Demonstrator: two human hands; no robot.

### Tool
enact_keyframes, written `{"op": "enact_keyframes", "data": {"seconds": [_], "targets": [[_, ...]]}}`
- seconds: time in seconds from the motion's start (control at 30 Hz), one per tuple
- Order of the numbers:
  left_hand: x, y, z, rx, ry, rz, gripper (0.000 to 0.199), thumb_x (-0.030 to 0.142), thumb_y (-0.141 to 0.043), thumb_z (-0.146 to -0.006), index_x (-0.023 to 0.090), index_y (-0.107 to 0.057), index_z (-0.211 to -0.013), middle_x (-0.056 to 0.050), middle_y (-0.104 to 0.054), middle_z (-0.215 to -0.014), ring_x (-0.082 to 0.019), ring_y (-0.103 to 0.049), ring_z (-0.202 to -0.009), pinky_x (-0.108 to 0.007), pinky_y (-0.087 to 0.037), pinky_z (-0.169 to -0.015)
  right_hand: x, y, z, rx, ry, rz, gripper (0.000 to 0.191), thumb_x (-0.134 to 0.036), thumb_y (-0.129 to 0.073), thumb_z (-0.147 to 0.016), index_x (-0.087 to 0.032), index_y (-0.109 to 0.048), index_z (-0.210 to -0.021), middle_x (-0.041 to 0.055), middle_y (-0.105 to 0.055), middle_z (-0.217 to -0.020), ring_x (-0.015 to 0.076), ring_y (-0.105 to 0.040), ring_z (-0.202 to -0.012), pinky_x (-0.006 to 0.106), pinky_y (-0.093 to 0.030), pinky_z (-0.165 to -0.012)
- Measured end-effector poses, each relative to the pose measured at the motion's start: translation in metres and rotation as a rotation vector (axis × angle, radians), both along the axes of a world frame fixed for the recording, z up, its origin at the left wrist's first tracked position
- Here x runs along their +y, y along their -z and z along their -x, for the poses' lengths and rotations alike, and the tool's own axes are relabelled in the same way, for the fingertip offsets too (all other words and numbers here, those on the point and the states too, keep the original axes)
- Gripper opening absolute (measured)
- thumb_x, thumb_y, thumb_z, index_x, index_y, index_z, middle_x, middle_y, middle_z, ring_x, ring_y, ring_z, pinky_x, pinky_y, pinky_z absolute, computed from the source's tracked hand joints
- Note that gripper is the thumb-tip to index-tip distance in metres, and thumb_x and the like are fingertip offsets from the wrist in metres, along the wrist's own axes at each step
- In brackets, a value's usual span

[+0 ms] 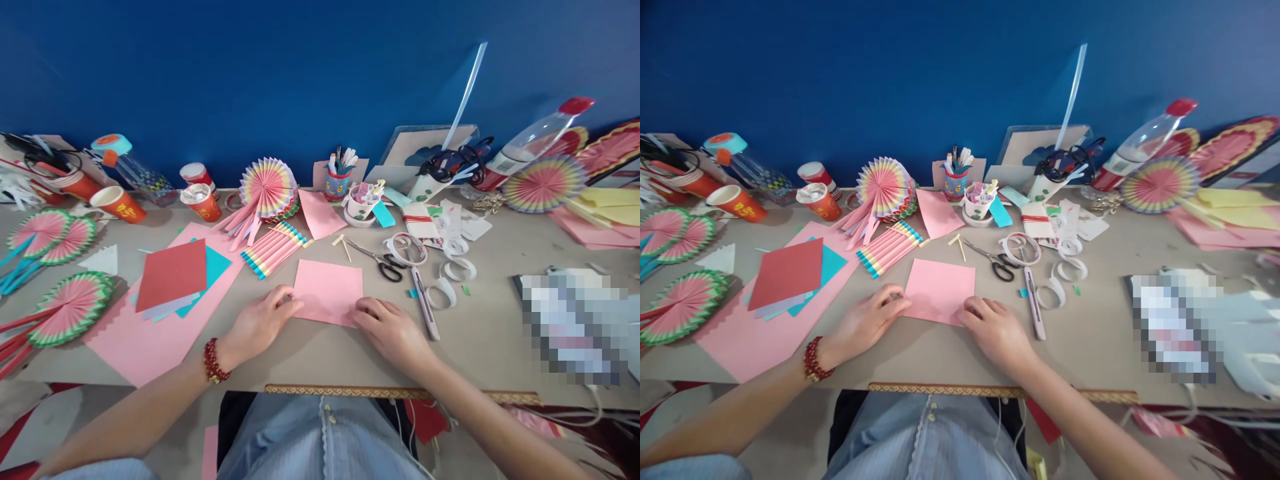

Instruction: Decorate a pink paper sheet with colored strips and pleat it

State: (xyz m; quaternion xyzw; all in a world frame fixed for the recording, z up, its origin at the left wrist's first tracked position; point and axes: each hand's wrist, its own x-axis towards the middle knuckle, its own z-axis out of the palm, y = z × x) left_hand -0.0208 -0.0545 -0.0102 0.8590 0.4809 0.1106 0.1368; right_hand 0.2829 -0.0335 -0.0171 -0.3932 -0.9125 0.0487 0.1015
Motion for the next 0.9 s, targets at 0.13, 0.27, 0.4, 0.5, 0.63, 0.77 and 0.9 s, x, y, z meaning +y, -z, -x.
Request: {"op": "enact_keyframes", "data": {"seconds": [0.13, 0.27, 0.4, 0.5, 0.63, 0.77, 0.9], "targets": [[0.000, 0.006, 0.001, 0.022, 0.028, -0.039, 0.028, 0.018, -0.038, -0.101, 0.027, -0.060, -0.116, -0.004, -0.056, -0.122, -0.017, -0.057, -0.102, -0.029, -0.046, -0.088, 0.000, 0.001, 0.000, 0.016, -0.018, -0.021, 0.027, -0.012, -0.046, -0.095, -0.024, -0.069, -0.101, 0.0079, -0.068, -0.105, 0.0226, -0.062, -0.090, 0.034, -0.047, -0.079], [-0.001, 0.004, 0.002, 0.093, 0.107, -0.086, 0.031, 0.018, -0.037, -0.102, 0.026, -0.060, -0.122, -0.006, -0.059, -0.121, -0.020, -0.055, -0.101, -0.032, -0.046, -0.088, -0.002, 0.005, -0.001, 0.034, -0.042, -0.065, 0.029, -0.009, -0.047, -0.094, -0.024, -0.071, -0.100, 0.0078, -0.068, -0.103, 0.0230, -0.061, -0.089, 0.036, -0.047, -0.079], [-0.004, -0.002, 0.004, 0.188, 0.178, -0.160, 0.035, 0.014, -0.044, -0.097, 0.023, -0.058, -0.127, -0.009, -0.056, -0.130, -0.023, -0.053, -0.102, -0.038, -0.047, -0.089, -0.006, 0.009, -0.009, 0.002, -0.102, -0.129, 0.034, -0.004, -0.048, -0.091, -0.022, -0.068, -0.111, 0.0081, -0.068, -0.109, 0.0231, -0.058, -0.091, 0.035, -0.048, -0.080], [-0.005, -0.003, 0.005, 0.165, 0.182, -0.175, 0.040, 0.014, -0.046, -0.096, 0.024, -0.054, -0.133, -0.008, -0.056, -0.131, -0.023, -0.053, -0.105, -0.039, -0.047, -0.091, -0.010, 0.010, -0.019, -0.011, -0.153, -0.136, 0.042, -0.002, -0.045, -0.090, -0.018, -0.064, -0.124, 0.0091, -0.066, -0.116, 0.0232, -0.056, -0.095, 0.036, -0.049, -0.083], [-0.006, -0.002, 0.005, 0.146, 0.184, -0.185, 0.037, 0.017, -0.047, -0.097, 0.022, -0.055, -0.133, -0.009, -0.058, -0.128, -0.023, -0.054, -0.105, -0.040, -0.047, -0.091, -0.018, 0.007, -0.029, -0.039, -0.134, -0.119, 0.048, -0.002, -0.045, -0.090, -0.019, -0.059, -0.133, 0.0083, -0.064, -0.125, 0.0250, -0.054, -0.103, 0.039, -0.048, -0.089], [-0.008, -0.003, 0.006, 0.183, 0.188, -0.223, 0.035, 0.019, -0.051, -0.096, 0.022, -0.057, -0.131, -0.009, -0.059, -0.128, -0.025, -0.054, -0.107, -0.042, -0.046, -0.092, -0.027, 0.006, -0.027, -0.061, -0.043, -0.135, 0.051, -0.003, -0.049, -0.087, -0.022, -0.059, -0.133, 0.0073, -0.062, -0.130, 0.0274, -0.052, -0.109, 0.041, -0.047, -0.087], [-0.012, -0.004, 0.009, 0.217, 0.180, -0.212, 0.038, 0.030, -0.053, -0.097, 0.023, -0.055, -0.135, -0.008, -0.055, -0.139, -0.028, -0.050, -0.121, -0.047, -0.041, -0.103, -0.032, 0.005, -0.024, -0.080, -0.021, -0.149, 0.052, -0.004, -0.052, -0.086, -0.021, -0.057, -0.135, 0.0076, -0.062, -0.131, 0.0277, -0.053, -0.111, 0.042, -0.047, -0.086]]}}
